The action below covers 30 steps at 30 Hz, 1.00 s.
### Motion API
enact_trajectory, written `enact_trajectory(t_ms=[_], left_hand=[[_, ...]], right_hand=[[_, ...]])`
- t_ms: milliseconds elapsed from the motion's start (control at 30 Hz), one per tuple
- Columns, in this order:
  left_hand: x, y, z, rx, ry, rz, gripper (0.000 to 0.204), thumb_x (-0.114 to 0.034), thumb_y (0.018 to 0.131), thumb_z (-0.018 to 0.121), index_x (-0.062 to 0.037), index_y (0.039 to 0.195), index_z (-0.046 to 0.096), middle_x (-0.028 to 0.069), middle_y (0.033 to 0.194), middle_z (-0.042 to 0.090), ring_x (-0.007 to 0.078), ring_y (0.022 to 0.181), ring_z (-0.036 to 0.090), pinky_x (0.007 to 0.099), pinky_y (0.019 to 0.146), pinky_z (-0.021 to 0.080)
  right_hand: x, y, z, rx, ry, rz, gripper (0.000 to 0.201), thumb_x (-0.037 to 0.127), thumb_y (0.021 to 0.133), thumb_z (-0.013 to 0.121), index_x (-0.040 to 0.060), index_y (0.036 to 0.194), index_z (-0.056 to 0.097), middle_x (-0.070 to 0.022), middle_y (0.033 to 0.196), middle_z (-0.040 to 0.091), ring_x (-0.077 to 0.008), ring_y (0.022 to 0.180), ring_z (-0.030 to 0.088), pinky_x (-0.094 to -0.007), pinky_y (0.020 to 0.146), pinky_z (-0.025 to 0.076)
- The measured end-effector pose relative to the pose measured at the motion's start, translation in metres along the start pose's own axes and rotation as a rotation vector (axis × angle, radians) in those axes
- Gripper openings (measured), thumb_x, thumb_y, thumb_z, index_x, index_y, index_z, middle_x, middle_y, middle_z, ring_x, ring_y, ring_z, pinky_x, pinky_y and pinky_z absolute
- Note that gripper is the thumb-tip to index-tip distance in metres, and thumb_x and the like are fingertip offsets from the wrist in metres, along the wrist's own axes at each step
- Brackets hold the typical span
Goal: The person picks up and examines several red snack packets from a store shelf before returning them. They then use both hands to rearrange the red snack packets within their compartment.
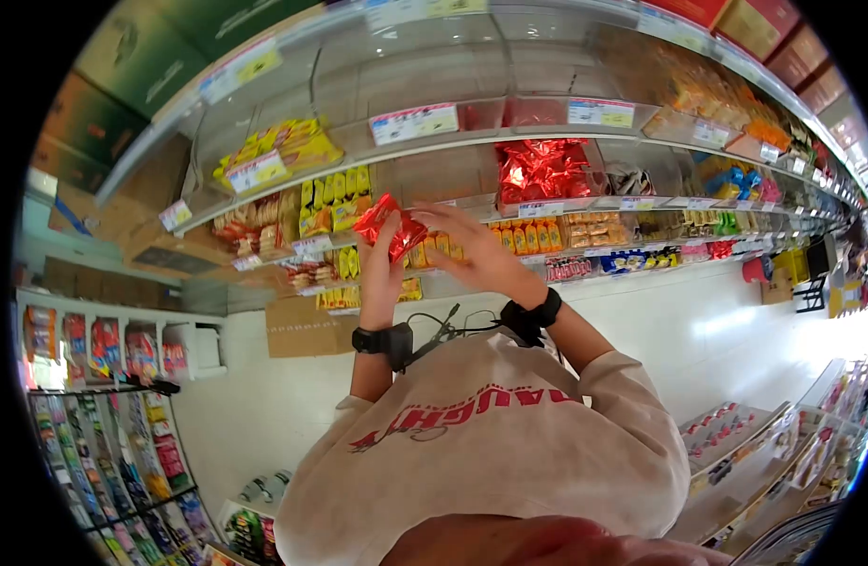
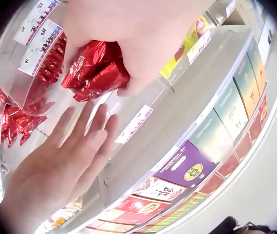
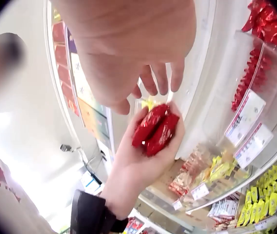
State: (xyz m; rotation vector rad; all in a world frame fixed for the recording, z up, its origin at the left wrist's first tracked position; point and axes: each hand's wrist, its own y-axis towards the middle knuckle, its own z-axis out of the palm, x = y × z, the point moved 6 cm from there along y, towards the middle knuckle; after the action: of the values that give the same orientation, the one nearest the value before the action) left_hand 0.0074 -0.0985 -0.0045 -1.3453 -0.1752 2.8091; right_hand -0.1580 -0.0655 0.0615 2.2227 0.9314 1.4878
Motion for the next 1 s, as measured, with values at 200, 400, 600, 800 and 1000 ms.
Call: enact_trajectory(t_ms=[200, 400, 600, 800, 1000], left_hand=[[0.014, 0.009, 0.019, -0.039, 0.118, 0.031, 0.035, -0.005, 0.090, 0.072, -0.0053, 0.122, 0.057, 0.0065, 0.113, 0.066, 0.0167, 0.100, 0.066, 0.0336, 0.088, 0.056], [0.044, 0.025, 0.038, -0.003, 0.227, -0.031, 0.032, -0.006, 0.089, 0.073, -0.0052, 0.119, 0.060, 0.0057, 0.110, 0.068, 0.0148, 0.099, 0.067, 0.0323, 0.084, 0.056], [0.064, 0.030, 0.067, 0.049, 0.224, -0.068, 0.027, -0.007, 0.091, 0.073, -0.0060, 0.116, 0.063, 0.0043, 0.108, 0.068, 0.0133, 0.097, 0.067, 0.0307, 0.083, 0.056], [0.079, 0.033, 0.076, -0.004, 0.203, -0.202, 0.035, -0.026, 0.097, 0.069, -0.0060, 0.125, 0.058, 0.0051, 0.109, 0.068, 0.0168, 0.097, 0.068, 0.0364, 0.086, 0.056], [0.091, 0.022, 0.104, 0.134, 0.233, -0.361, 0.049, -0.047, 0.105, 0.047, -0.0063, 0.131, 0.055, 0.0064, 0.113, 0.067, 0.0139, 0.101, 0.066, 0.0332, 0.086, 0.056]], right_hand=[[-0.140, -0.032, -0.110, -0.466, -0.281, 0.279, 0.042, 0.008, 0.086, 0.069, -0.0007, 0.124, 0.056, -0.0210, 0.118, 0.062, -0.0409, 0.112, 0.057, -0.0464, 0.093, 0.049], [-0.212, -0.032, -0.162, -0.631, -0.498, 0.313, 0.053, 0.019, 0.080, 0.077, -0.0053, 0.122, 0.054, -0.0269, 0.119, 0.057, -0.0465, 0.112, 0.053, -0.0503, 0.095, 0.048], [-0.232, -0.031, -0.156, -0.476, -0.765, 0.384, 0.049, 0.021, 0.081, 0.076, -0.0013, 0.120, 0.057, -0.0198, 0.121, 0.060, -0.0401, 0.115, 0.054, -0.0502, 0.099, 0.045], [-0.196, -0.047, -0.173, -0.415, -0.451, 0.343, 0.042, 0.014, 0.083, 0.074, 0.0034, 0.122, 0.060, -0.0188, 0.125, 0.060, -0.0404, 0.118, 0.055, -0.0442, 0.098, 0.049], [-0.091, -0.045, -0.134, -0.142, -0.029, 0.120, 0.043, 0.008, 0.084, 0.075, 0.0069, 0.126, 0.065, -0.0153, 0.134, 0.058, -0.0370, 0.124, 0.056, -0.0404, 0.100, 0.050]])
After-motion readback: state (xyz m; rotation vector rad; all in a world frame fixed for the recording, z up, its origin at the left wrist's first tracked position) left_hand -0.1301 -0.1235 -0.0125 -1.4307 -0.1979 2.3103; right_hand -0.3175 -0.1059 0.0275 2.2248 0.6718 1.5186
